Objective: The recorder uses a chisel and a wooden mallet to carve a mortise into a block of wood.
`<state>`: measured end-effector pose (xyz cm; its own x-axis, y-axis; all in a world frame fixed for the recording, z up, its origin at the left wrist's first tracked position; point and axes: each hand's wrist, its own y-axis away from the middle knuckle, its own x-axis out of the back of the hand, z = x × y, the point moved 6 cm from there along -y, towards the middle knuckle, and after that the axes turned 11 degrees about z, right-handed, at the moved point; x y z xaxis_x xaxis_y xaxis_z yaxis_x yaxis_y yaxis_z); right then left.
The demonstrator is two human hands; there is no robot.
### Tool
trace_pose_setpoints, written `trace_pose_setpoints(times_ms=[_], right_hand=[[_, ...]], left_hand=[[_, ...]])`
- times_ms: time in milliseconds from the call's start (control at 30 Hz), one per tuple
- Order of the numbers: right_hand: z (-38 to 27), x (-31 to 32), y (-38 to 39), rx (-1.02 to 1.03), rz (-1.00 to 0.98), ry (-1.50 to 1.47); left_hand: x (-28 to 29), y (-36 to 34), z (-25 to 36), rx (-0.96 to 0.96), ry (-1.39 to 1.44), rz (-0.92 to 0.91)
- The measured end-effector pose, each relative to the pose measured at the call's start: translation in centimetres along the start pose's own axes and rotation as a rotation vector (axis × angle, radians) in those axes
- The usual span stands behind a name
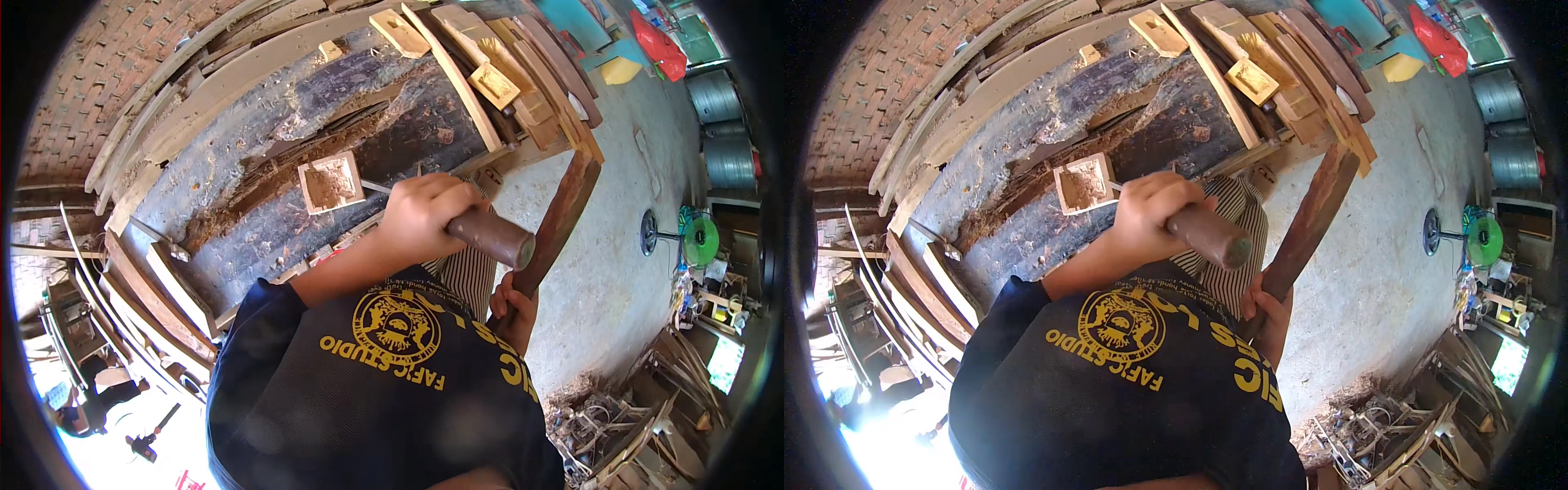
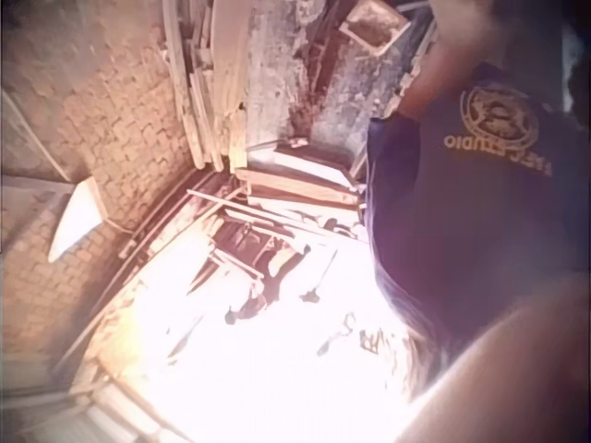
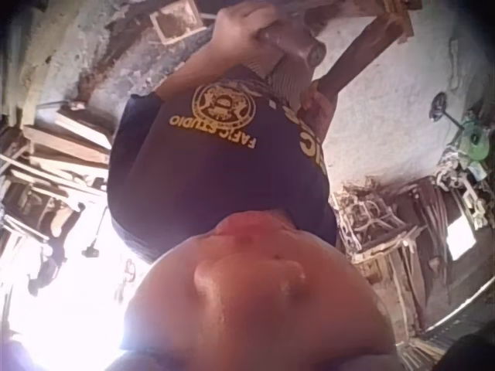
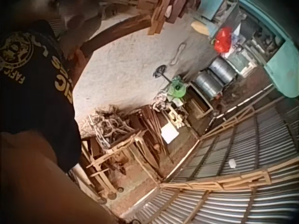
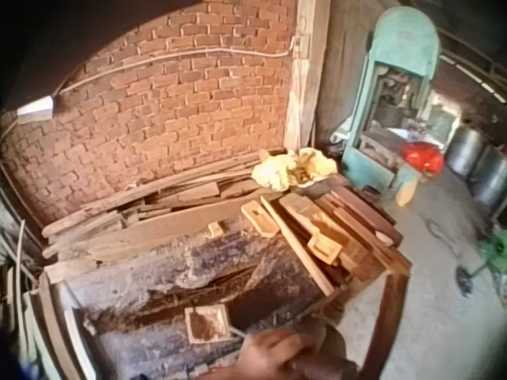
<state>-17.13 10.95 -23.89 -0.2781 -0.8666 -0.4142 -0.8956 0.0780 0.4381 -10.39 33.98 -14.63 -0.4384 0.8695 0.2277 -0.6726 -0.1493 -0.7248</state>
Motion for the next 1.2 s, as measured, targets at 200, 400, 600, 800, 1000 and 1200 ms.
trace_pose_setpoints(times_ms=[200,400,600,800,1000,1200], right_hand=[[0.4,-0.6,0.1,0.005,0.035,0.056],[0.4,-1.0,0.1,0.005,0.006,0.118],[-0.3,-1.9,0.1,0.048,0.044,0.160],[-0.1,-1.8,0.1,0.040,0.002,0.223],[-0.3,-2.0,0.1,0.045,0.019,0.230],[-0.4,-2.3,0.1,0.070,0.029,0.267]], left_hand=[[1.0,-0.7,-2.3,0.048,-0.116,0.133],[0.6,-0.5,-2.6,0.104,-0.119,0.076],[0.3,-0.1,-3.0,0.162,-0.115,0.013],[0.6,0.1,-3.8,0.139,-0.130,0.092],[0.7,0.0,-3.9,0.197,-0.126,0.066],[1.1,-0.4,-4.2,0.212,-0.147,0.059]])
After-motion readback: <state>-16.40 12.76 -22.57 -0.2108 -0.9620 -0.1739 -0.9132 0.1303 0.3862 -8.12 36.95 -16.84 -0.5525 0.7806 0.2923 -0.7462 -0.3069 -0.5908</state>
